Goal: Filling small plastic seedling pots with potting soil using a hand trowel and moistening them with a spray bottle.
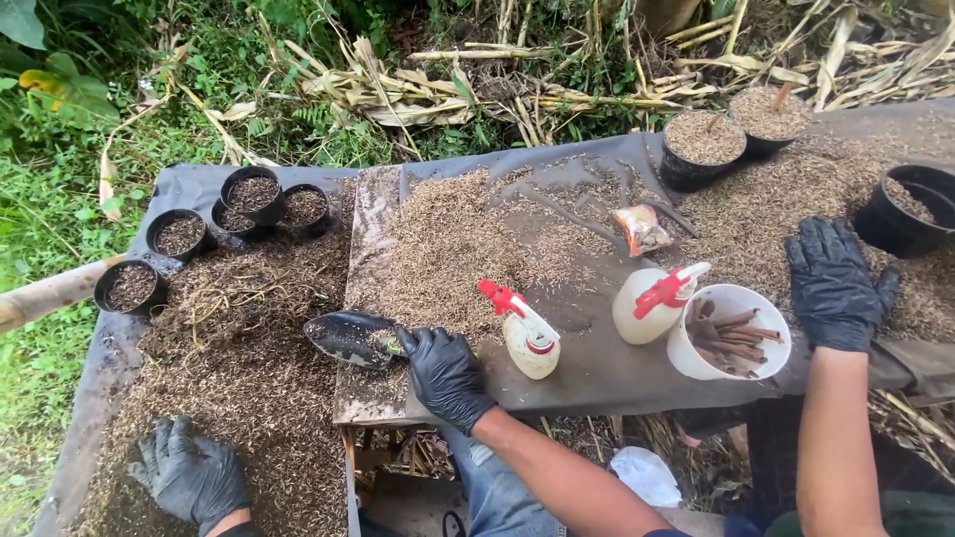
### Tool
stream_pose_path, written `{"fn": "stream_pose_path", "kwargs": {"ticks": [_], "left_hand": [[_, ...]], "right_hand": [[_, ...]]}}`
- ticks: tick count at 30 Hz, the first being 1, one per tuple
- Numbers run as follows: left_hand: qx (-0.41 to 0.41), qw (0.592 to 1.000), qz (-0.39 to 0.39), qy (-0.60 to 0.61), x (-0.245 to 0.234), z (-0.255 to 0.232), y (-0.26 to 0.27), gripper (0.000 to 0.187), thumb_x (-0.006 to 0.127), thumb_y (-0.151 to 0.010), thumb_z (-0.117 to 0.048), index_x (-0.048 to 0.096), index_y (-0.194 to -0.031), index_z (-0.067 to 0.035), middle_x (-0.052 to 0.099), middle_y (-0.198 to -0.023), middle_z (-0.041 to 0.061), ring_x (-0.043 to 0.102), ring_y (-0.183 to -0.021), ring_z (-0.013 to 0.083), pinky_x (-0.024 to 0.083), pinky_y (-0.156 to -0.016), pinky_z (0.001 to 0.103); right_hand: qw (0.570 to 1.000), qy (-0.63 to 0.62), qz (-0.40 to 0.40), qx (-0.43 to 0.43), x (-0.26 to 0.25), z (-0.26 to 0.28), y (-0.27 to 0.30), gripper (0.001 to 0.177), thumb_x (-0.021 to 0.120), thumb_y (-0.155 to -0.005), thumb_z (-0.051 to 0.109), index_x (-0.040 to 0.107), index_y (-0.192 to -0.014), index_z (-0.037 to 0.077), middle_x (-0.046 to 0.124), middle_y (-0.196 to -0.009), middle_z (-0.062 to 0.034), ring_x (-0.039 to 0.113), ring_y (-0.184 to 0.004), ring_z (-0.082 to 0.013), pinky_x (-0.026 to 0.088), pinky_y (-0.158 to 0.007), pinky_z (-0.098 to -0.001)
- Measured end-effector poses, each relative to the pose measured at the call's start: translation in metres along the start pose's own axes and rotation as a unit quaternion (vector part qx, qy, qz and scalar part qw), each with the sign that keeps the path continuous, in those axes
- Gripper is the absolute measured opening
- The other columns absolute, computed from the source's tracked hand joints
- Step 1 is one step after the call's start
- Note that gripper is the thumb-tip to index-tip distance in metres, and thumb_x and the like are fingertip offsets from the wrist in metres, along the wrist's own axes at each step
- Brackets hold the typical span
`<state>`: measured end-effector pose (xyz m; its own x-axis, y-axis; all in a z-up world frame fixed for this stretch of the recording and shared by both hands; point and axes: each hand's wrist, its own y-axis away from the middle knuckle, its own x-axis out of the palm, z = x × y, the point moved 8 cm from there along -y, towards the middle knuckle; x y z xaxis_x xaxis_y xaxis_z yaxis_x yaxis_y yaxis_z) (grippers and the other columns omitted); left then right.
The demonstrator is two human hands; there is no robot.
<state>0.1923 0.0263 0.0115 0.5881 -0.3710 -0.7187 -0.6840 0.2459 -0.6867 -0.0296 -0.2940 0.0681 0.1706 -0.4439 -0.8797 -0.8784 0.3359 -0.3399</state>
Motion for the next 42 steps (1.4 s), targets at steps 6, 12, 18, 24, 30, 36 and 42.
{"fn": "stream_pose_path", "kwargs": {"ticks": [6, 12, 18, 24, 30, 36, 42], "left_hand": [[-0.015, 0.999, 0.015, 0.03, -0.005, 0.007, 0.005, 0.034, 0.065, -0.104, -0.007, 0.081, -0.134, -0.007, 0.075, -0.145, 0.02, 0.061, -0.145, 0.0458, 0.026, -0.133, 0.054], [-0.003, 1.0, -0.009, 0.027, -0.003, -0.001, 0.003, 0.031, 0.067, -0.104, -0.002, 0.083, -0.129, -0.009, 0.079, -0.141, 0.018, 0.065, -0.144, 0.0452, 0.03, -0.134, 0.054], [-0.024, 0.997, 0.072, -0.017, -0.001, 0.005, 0.002, 0.042, 0.058, -0.101, -0.011, 0.081, -0.136, -0.012, 0.075, -0.147, 0.014, 0.061, -0.144, 0.039, 0.023, -0.136, 0.048], [-0.014, 0.998, 0.035, 0.048, 0.013, 0.013, 0.005, 0.044, 0.062, -0.098, -0.009, 0.081, -0.139, -0.007, 0.075, -0.146, 0.024, 0.059, -0.148, 0.0497, 0.02, -0.136, 0.059], [-0.066, 0.988, 0.141, -0.011, -0.019, -0.017, -0.013, 0.065, 0.047, -0.103, -0.052, 0.063, -0.151, -0.011, 0.049, -0.165, 0.022, 0.038, -0.152, 0.0503, 0.008, -0.119, 0.071], [-0.082, 0.989, 0.101, -0.067, 0.001, -0.008, -0.01, 0.043, 0.06, -0.099, -0.027, 0.071, -0.14, -0.022, 0.062, -0.154, 0.005, 0.045, -0.147, 0.0318, 0.02, -0.124, 0.056], [-0.203, 0.958, 0.026, 0.2, -0.05, -0.012, -0.024, 0.036, 0.06, -0.095, -0.018, 0.07, -0.13, -0.013, 0.057, -0.149, 0.016, 0.046, -0.141, 0.0441, 0.015, -0.122, 0.063]], "right_hand": [[1.0, 0.001, 0.027, -0.005, -0.001, 0.004, 0.004, 0.056, 0.029, -0.102, 0.022, 0.036, -0.156, 0.011, 0.047, -0.081, -0.0027, 0.043, -0.068, -0.0154, 0.04, -0.059, -0.0331], [1.0, 0.015, -0.011, 0.017, -0.006, -0.002, -0.002, 0.05, 0.031, -0.106, 0.022, 0.039, -0.154, 0.012, 0.044, -0.079, -0.0013, 0.039, -0.065, -0.0137, 0.038, -0.054, -0.0296], [0.999, -0.017, -0.019, 0.033, -0.014, -0.006, 0.006, 0.044, 0.027, -0.111, 0.024, 0.042, -0.152, 0.013, 0.042, -0.075, -0.0001, 0.039, -0.06, -0.0132, 0.035, -0.05, -0.0279], [0.999, -0.016, 0.029, 0.033, 0.024, 0.011, 0.0, 0.054, 0.042, -0.103, 0.022, 0.036, -0.156, 0.011, 0.046, -0.08, -0.0022, 0.044, -0.067, -0.0157, 0.047, -0.059, -0.0306], [0.974, -0.222, -0.041, 0.019, -0.016, -0.003, -0.007, 0.051, 0.049, -0.097, 0.007, 0.048, -0.149, 0.008, 0.062, -0.085, -0.0094, 0.06, -0.074, -0.0265, 0.052, -0.062, -0.0401], [0.959, -0.255, -0.113, 0.055, -0.062, -0.013, -0.015, 0.022, 0.057, -0.095, 0.019, 0.071, -0.104, 0.004, 0.062, -0.077, -0.0108, 0.063, -0.069, -0.0295, 0.051, -0.063, -0.0452], [0.941, -0.334, -0.049, 0.011, -0.072, -0.008, -0.033, 0.038, 0.073, -0.081, 0.024, 0.074, -0.118, 0.015, 0.067, -0.082, -0.0095, 0.067, -0.076, -0.0312, 0.056, -0.067, -0.0449]]}}
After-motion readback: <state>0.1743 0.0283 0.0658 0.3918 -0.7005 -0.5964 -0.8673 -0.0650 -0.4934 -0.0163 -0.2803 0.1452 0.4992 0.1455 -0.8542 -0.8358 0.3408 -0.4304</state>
